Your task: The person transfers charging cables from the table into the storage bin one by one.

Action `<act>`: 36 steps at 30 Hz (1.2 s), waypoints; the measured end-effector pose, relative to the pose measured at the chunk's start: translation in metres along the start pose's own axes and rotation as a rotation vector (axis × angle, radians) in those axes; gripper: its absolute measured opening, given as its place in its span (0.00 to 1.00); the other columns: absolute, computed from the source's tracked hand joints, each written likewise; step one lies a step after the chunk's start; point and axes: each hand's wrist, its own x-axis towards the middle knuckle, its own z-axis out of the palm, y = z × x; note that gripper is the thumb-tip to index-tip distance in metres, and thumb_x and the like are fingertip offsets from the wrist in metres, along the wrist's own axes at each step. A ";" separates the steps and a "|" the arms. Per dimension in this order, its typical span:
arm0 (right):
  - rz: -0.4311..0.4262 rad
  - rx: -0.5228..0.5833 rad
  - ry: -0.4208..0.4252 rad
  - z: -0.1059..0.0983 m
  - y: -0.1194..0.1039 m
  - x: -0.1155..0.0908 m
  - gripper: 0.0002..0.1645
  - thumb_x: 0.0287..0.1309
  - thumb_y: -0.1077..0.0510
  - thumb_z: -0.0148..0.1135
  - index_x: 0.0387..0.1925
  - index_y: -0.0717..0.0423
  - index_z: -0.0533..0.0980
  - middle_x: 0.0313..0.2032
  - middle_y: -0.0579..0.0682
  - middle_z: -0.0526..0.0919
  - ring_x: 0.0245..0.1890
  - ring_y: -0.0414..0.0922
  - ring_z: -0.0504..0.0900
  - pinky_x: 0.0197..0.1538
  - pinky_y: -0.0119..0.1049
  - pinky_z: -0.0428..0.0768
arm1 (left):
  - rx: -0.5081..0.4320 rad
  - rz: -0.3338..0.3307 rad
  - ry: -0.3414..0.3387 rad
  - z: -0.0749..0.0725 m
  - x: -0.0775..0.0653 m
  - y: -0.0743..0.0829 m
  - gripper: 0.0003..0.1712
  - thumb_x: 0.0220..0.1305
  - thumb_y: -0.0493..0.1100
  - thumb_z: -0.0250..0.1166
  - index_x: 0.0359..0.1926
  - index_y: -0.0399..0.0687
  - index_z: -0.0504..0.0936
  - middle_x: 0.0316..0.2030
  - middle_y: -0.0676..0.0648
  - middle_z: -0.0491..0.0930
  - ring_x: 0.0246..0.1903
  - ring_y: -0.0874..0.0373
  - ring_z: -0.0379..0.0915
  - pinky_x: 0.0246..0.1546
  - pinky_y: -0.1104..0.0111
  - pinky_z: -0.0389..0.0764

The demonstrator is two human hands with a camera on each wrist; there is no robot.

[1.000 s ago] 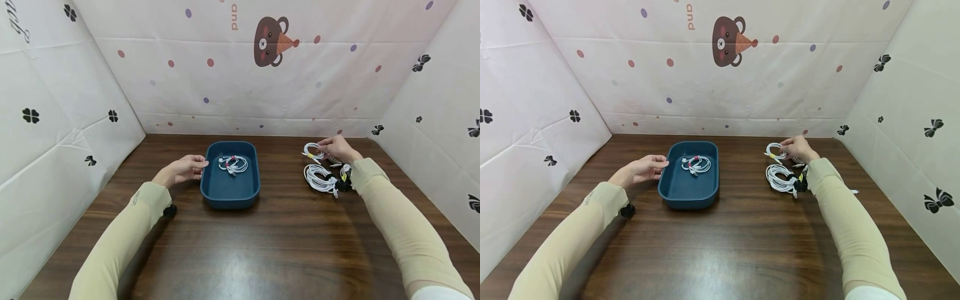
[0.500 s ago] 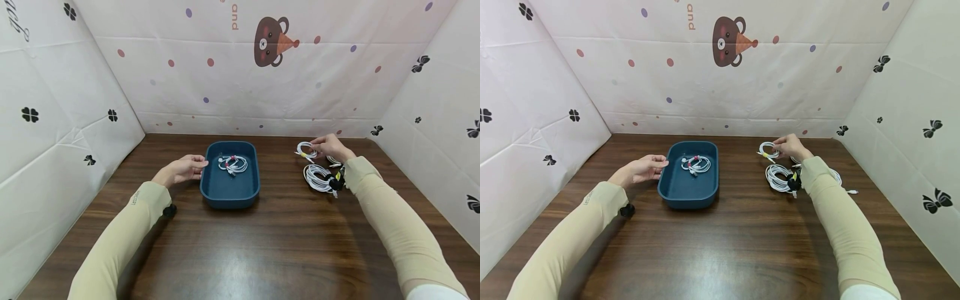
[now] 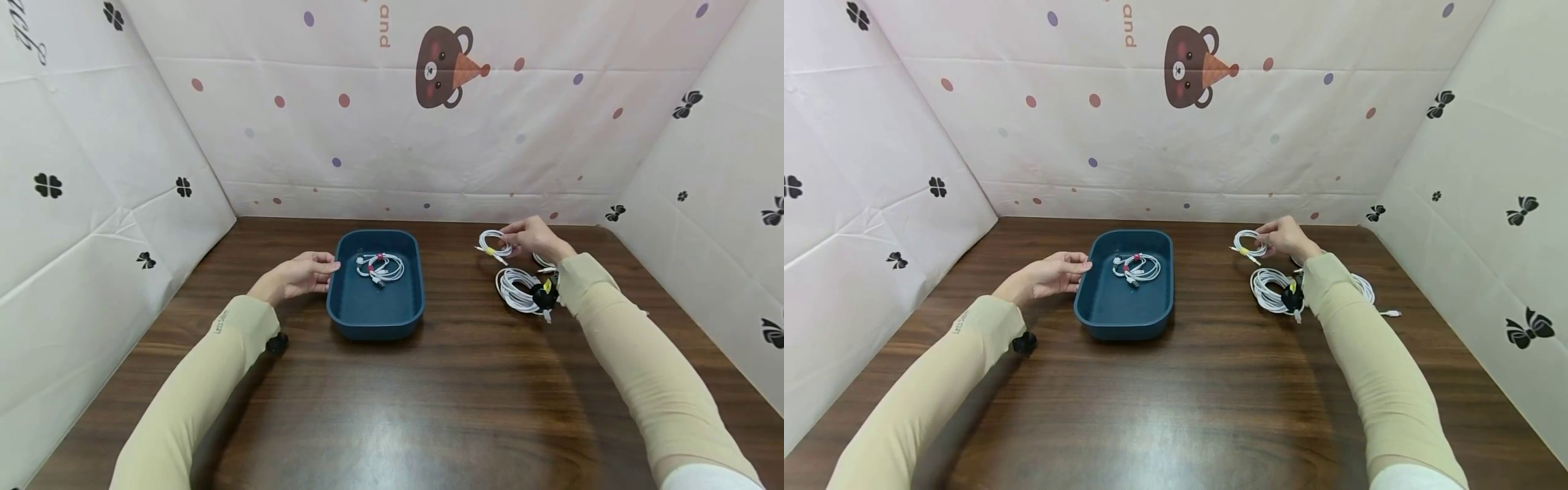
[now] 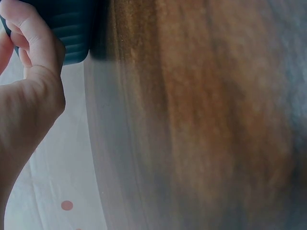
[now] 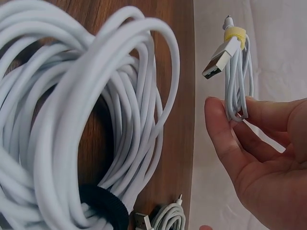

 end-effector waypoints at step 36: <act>0.000 0.009 0.008 0.014 -0.019 0.009 0.21 0.67 0.69 0.50 0.57 0.79 0.67 0.39 0.65 0.84 0.28 0.37 0.83 0.45 0.45 0.85 | -0.002 -0.020 0.016 -0.001 0.002 0.000 0.07 0.67 0.44 0.60 0.41 0.47 0.72 0.33 0.48 0.79 0.32 0.57 0.77 0.37 0.68 0.83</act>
